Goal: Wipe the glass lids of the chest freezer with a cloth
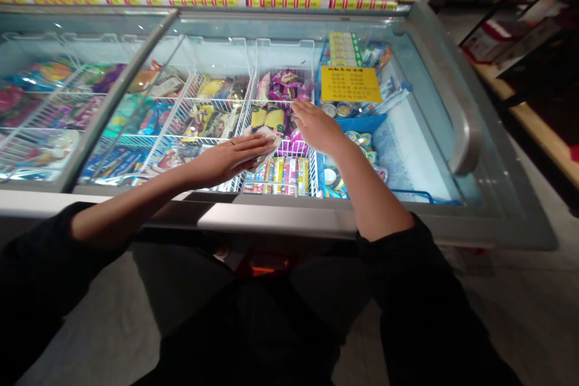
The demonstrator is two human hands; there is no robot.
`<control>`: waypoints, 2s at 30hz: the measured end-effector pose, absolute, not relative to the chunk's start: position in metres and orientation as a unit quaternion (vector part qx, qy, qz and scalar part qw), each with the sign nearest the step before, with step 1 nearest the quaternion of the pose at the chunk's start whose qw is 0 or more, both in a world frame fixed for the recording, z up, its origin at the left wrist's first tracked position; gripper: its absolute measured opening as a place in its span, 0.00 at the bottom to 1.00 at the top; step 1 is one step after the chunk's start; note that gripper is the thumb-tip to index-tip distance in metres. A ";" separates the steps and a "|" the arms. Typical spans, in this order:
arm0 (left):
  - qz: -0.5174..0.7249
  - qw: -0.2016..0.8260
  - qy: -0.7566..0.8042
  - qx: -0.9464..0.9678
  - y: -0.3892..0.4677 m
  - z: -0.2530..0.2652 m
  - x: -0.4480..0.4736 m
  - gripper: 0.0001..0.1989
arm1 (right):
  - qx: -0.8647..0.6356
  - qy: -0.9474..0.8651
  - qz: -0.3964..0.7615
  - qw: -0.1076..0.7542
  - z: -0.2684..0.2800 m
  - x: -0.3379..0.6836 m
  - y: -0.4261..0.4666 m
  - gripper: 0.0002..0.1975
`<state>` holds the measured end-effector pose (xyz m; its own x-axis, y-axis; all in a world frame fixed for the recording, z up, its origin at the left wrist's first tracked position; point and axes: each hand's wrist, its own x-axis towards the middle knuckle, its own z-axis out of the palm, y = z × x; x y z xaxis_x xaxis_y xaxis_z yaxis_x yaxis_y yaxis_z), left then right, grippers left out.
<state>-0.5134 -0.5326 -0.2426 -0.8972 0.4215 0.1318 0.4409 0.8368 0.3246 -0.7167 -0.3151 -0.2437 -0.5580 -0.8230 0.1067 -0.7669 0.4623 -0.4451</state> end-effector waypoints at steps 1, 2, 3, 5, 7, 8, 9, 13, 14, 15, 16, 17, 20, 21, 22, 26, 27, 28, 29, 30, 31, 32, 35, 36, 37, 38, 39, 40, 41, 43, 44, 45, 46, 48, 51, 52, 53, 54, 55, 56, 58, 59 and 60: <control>-0.180 0.030 -0.959 -0.216 -0.538 -0.243 -0.516 0.27 | -0.475 0.849 -0.223 0.065 -0.245 -0.715 -0.317 0.32; -0.183 0.036 -0.961 -0.204 -0.542 -0.244 -0.520 0.27 | -0.482 0.846 -0.219 0.067 -0.246 -0.714 -0.318 0.32; -0.184 0.045 -0.963 -0.191 -0.542 -0.246 -0.526 0.27 | -0.487 0.843 -0.216 0.068 -0.247 -0.713 -0.320 0.32; -0.186 0.062 -0.966 -0.171 -0.535 -0.250 -0.537 0.27 | -0.491 0.842 -0.213 0.066 -0.250 -0.712 -0.324 0.33; -0.192 0.060 -0.963 -0.180 -0.521 -0.251 -0.540 0.28 | -0.491 0.843 -0.210 0.063 -0.251 -0.710 -0.326 0.33; -0.199 0.051 -0.958 -0.198 -0.514 -0.250 -0.538 0.28 | -0.491 0.844 -0.208 0.062 -0.251 -0.709 -0.326 0.34; -0.210 0.038 -0.951 -0.223 -0.509 -0.248 -0.532 0.29 | -0.490 0.845 -0.205 0.061 -0.251 -0.709 -0.326 0.34; -0.280 -0.029 -0.904 -0.323 -0.518 -0.231 -0.506 0.29 | -0.486 0.849 -0.198 0.064 -0.249 -0.707 -0.324 0.35; -0.300 -0.041 -0.890 -0.340 -0.525 -0.228 -0.502 0.28 | -0.485 0.849 -0.198 0.064 -0.249 -0.706 -0.324 0.35; -0.315 -0.052 -0.879 -0.353 -0.532 -0.226 -0.501 0.27 | -0.484 0.849 -0.199 0.064 -0.248 -0.706 -0.324 0.35; -0.325 -0.059 -0.872 -0.362 -0.536 -0.226 -0.502 0.26 | -0.484 0.849 -0.201 0.063 -0.248 -0.706 -0.325 0.35; -0.328 -0.058 -0.871 -0.361 -0.538 -0.227 -0.505 0.26 | -0.483 0.850 -0.202 0.062 -0.248 -0.705 -0.326 0.35; -0.311 -0.004 -0.899 -0.307 -0.522 -0.237 -0.516 0.25 | -0.478 0.852 -0.205 0.057 -0.249 -0.705 -0.330 0.35; -0.303 0.016 -0.912 -0.277 -0.511 -0.241 -0.518 0.25 | -0.476 0.853 -0.207 0.057 -0.249 -0.705 -0.331 0.34; -0.298 0.029 -0.920 -0.254 -0.501 -0.243 -0.518 0.26 | -0.473 0.854 -0.209 0.058 -0.249 -0.706 -0.332 0.34; -0.329 -0.014 -0.891 -0.312 -0.483 -0.237 -0.508 0.23 | -0.462 0.857 -0.219 0.065 -0.249 -0.707 -0.331 0.33; -0.343 -0.034 -0.877 -0.335 -0.487 -0.233 -0.505 0.22 | -0.459 0.858 -0.219 0.066 -0.248 -0.707 -0.331 0.32; -0.357 -0.053 -0.864 -0.352 -0.494 -0.230 -0.501 0.21 | -0.456 0.860 -0.219 0.068 -0.248 -0.707 -0.330 0.32; -0.370 -0.066 -0.853 -0.361 -0.502 -0.226 -0.499 0.20 | -0.454 0.861 -0.219 0.069 -0.247 -0.706 -0.330 0.32; -0.380 -0.073 -0.849 -0.361 -0.509 -0.224 -0.498 0.18 | -0.453 0.861 -0.219 0.069 -0.247 -0.705 -0.331 0.32; -0.384 -0.078 -0.849 -0.354 -0.516 -0.223 -0.497 0.17 | -0.453 0.861 -0.221 0.068 -0.246 -0.704 -0.331 0.32; -0.384 -0.079 -0.854 -0.341 -0.520 -0.223 -0.498 0.17 | -0.453 0.860 -0.224 0.067 -0.245 -0.702 -0.331 0.32; -0.372 -0.050 -0.881 -0.286 -0.515 -0.228 -0.501 0.19 | -0.451 0.858 -0.236 0.067 -0.241 -0.697 -0.329 0.32; -0.370 -0.035 -0.887 -0.272 -0.510 -0.230 -0.502 0.20 | -0.449 0.858 -0.239 0.069 -0.241 -0.694 -0.328 0.32; -0.371 -0.027 -0.889 -0.266 -0.504 -0.230 -0.502 0.21 | -0.448 0.858 -0.240 0.073 -0.240 -0.691 -0.325 0.32; -0.375 -0.030 -0.887 -0.269 -0.499 -0.230 -0.501 0.22 | -0.447 0.858 -0.240 0.077 -0.240 -0.688 -0.321 0.32; -0.381 -0.046 -0.880 -0.280 -0.496 -0.228 -0.499 0.23 | -0.447 0.858 -0.238 0.081 -0.240 -0.683 -0.316 0.32; -0.389 -0.072 -0.870 -0.296 -0.494 -0.225 -0.497 0.23 | -0.447 0.859 -0.234 0.084 -0.241 -0.678 -0.311 0.32; -0.396 -0.102 -0.857 -0.313 -0.495 -0.222 -0.495 0.23 | -0.447 0.860 -0.229 0.087 -0.242 -0.672 -0.305 0.33; -0.410 -0.154 -0.837 -0.329 -0.501 -0.213 -0.491 0.21 | -0.446 0.863 -0.221 0.090 -0.244 -0.656 -0.292 0.34; -0.416 -0.171 -0.831 -0.328 -0.507 -0.209 -0.490 0.20 | -0.443 0.864 -0.221 0.090 -0.245 -0.647 -0.286 0.34; -0.421 -0.181 -0.828 -0.323 -0.512 -0.205 -0.489 0.19 | -0.441 0.865 -0.223 0.090 -0.245 -0.637 -0.280 0.34; -0.426 -0.187 -0.827 -0.314 -0.516 -0.202 -0.489 0.18 | -0.439 0.865 -0.227 0.090 -0.244 -0.627 -0.275 0.34; -0.440 -0.180 -0.832 -0.288 -0.519 -0.199 -0.489 0.18 | -0.437 0.862 -0.243 0.089 -0.242 -0.609 -0.266 0.32; -0.460 -0.124 -0.849 -0.229 -0.507 -0.202 -0.483 0.19 | -0.434 0.855 -0.269 0.093 -0.236 -0.587 -0.258 0.31; -0.463 -0.111 -0.852 -0.218 -0.500 -0.204 -0.479 0.20 | -0.432 0.853 -0.276 0.095 -0.234 -0.582 -0.256 0.30; -0.464 -0.103 -0.853 -0.216 -0.492 -0.206 -0.474 0.20 | -0.431 0.853 -0.280 0.098 -0.233 -0.577 -0.255 0.30; -0.462 -0.107 -0.850 -0.227 -0.485 -0.208 -0.468 0.20 | -0.429 0.853 -0.282 0.100 -0.232 -0.573 -0.253 0.30; -0.459 -0.107 -0.848 -0.244 -0.479 -0.209 -0.462 0.21 | -0.427 0.853 -0.282 0.101 -0.232 -0.570 -0.251 0.30; -0.453 -0.099 -0.849 -0.255 -0.475 -0.211 -0.456 0.22 | -0.425 0.854 -0.283 0.100 -0.232 -0.567 -0.250 0.29; -0.435 -0.078 -0.857 -0.266 -0.476 -0.211 -0.445 0.23 | -0.420 0.857 -0.283 0.095 -0.234 -0.560 -0.245 0.29; -0.424 -0.069 -0.863 -0.265 -0.479 -0.211 -0.441 0.24 | -0.418 0.858 -0.284 0.091 -0.235 -0.556 -0.243 0.29; -0.412 -0.065 -0.871 -0.262 -0.483 -0.211 -0.438 0.24 | -0.416 0.860 -0.283 0.089 -0.236 -0.551 -0.241 0.29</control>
<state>-0.4380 -0.4832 -0.2113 -0.8547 0.5087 0.1030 0.4024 0.5241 0.7506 -0.5513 -0.2409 -0.2360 -0.6389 -0.7648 0.0828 -0.6643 0.4943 -0.5607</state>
